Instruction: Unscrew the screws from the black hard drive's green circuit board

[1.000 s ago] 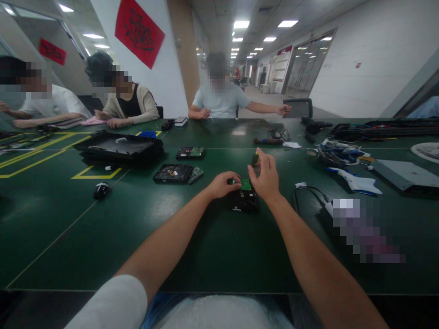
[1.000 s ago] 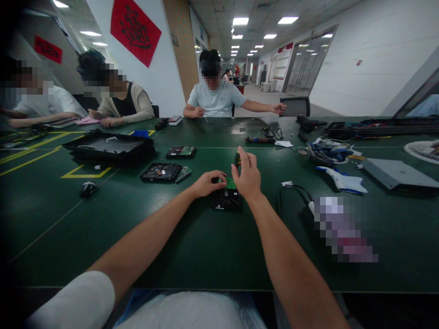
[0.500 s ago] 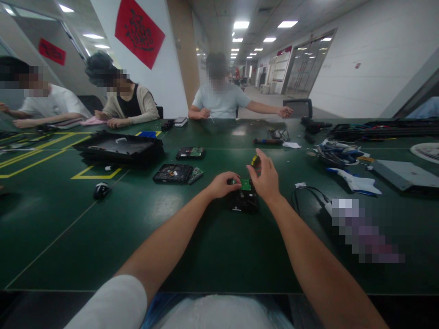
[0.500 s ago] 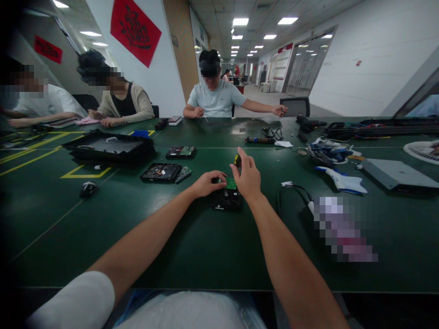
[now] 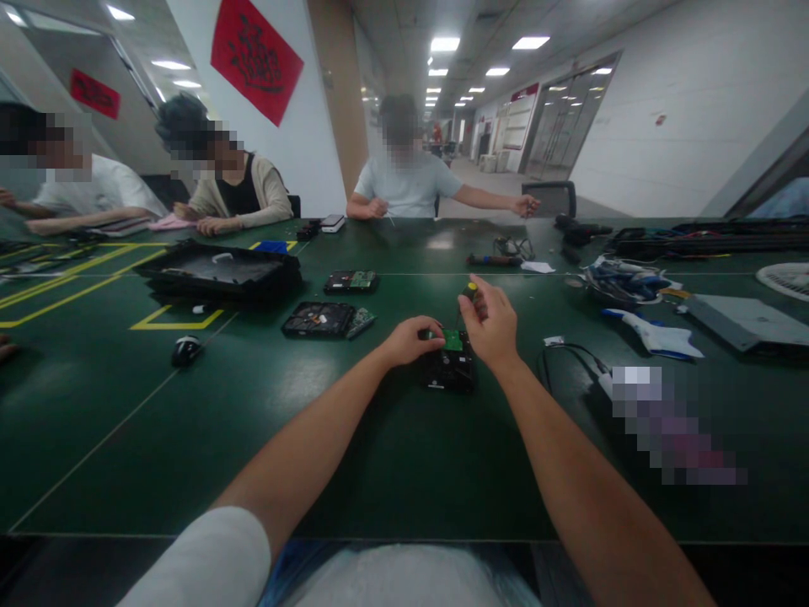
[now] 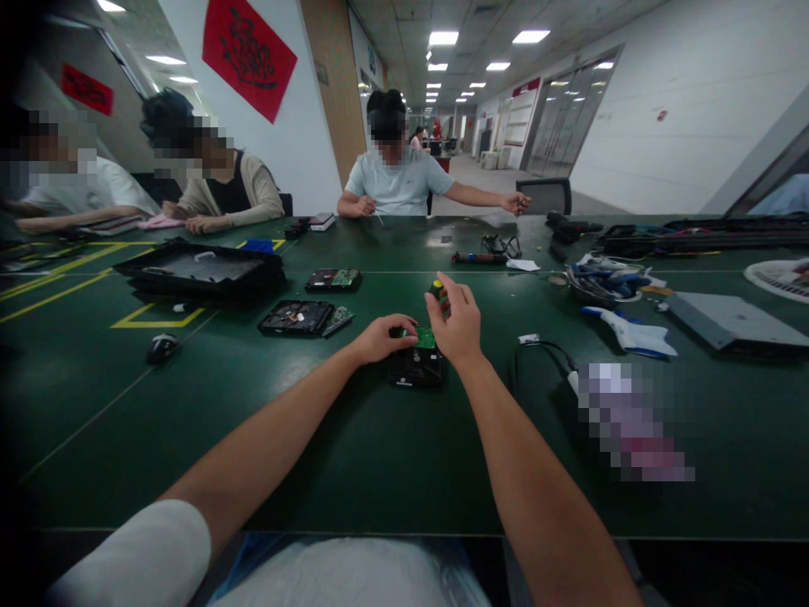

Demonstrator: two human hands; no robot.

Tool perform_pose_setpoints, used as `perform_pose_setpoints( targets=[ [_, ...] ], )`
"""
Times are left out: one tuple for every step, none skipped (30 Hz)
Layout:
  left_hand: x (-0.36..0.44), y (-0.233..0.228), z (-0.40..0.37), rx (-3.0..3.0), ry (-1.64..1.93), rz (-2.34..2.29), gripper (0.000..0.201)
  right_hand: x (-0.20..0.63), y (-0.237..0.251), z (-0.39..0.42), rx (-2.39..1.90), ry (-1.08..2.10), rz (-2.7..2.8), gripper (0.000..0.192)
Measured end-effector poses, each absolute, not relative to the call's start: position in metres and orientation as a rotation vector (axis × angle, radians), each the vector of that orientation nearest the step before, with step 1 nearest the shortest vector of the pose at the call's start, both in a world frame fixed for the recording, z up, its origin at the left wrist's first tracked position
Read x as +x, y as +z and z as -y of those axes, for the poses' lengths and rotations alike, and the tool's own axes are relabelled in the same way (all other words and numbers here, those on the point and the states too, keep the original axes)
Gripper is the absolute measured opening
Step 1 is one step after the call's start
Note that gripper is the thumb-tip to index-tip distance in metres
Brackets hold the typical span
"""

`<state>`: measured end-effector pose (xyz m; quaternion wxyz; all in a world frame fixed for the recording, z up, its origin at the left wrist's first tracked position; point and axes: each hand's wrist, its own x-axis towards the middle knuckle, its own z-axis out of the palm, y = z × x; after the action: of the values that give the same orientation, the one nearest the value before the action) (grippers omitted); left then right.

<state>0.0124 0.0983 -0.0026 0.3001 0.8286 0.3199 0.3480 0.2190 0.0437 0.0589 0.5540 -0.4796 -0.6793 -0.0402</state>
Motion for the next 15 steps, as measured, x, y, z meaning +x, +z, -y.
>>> perform_pose_setpoints(
  targets=[
    [0.012, -0.003, -0.098, 2.195, 0.922, -0.855, 0.016, 0.219, 0.059, -0.044, -1.136, -0.069, 1.58, 0.041],
    [0.012, -0.002, -0.098, 2.191, 0.922, -0.86, 0.016, 0.219, 0.06, -0.045, -1.138, -0.039, 1.556, 0.04],
    [0.013, -0.002, -0.098, 2.188, 0.921, -0.861, 0.016, 0.219, 0.06, -0.045, -1.138, -0.005, 1.53, 0.038],
    [0.013, -0.002, -0.097, 2.186, 0.919, -0.858, 0.016, 0.219, 0.06, -0.047, -1.136, 0.033, 1.503, 0.037],
    [0.013, -0.001, -0.097, 2.184, 0.918, -0.854, 0.016, 0.219, 0.059, -0.048, -1.131, 0.081, 1.474, 0.036],
    [0.012, -0.001, -0.097, 2.182, 0.916, -0.852, 0.016, 0.219, 0.059, -0.049, -1.123, 0.14, 1.439, 0.036],
    [0.012, -0.001, -0.097, 2.18, 0.916, -0.853, 0.016, 0.219, 0.058, -0.051, -1.109, 0.213, 1.404, 0.037],
    [0.012, -0.001, -0.096, 2.177, 0.914, -0.855, 0.016, 0.218, 0.057, -0.052, -1.082, 0.304, 1.366, 0.039],
    [0.012, -0.001, -0.096, 2.174, 0.912, -0.859, 0.017, 0.218, 0.056, -0.053, -1.041, 0.408, 1.326, 0.041],
    [0.012, -0.001, -0.096, 2.171, 0.909, -0.863, 0.017, 0.217, 0.056, -0.054, -0.991, 0.511, 1.285, 0.043],
    [0.012, -0.001, -0.096, 2.17, 0.907, -0.865, 0.017, 0.216, 0.055, -0.055, -0.939, 0.604, 1.245, 0.046],
    [0.012, -0.001, -0.096, 2.17, 0.907, -0.863, 0.017, 0.215, 0.055, -0.055, -0.894, 0.679, 1.21, 0.047],
    [0.012, -0.001, -0.096, 2.171, 0.907, -0.86, 0.017, 0.214, 0.055, -0.056, -0.861, 0.731, 1.182, 0.048],
    [0.012, -0.001, -0.096, 2.172, 0.909, -0.857, 0.017, 0.213, 0.056, -0.056, -0.842, 0.765, 1.158, 0.048],
    [0.012, -0.001, -0.096, 2.173, 0.912, -0.855, 0.017, 0.213, 0.056, -0.056, -0.831, 0.789, 1.139, 0.046]
  ],
)
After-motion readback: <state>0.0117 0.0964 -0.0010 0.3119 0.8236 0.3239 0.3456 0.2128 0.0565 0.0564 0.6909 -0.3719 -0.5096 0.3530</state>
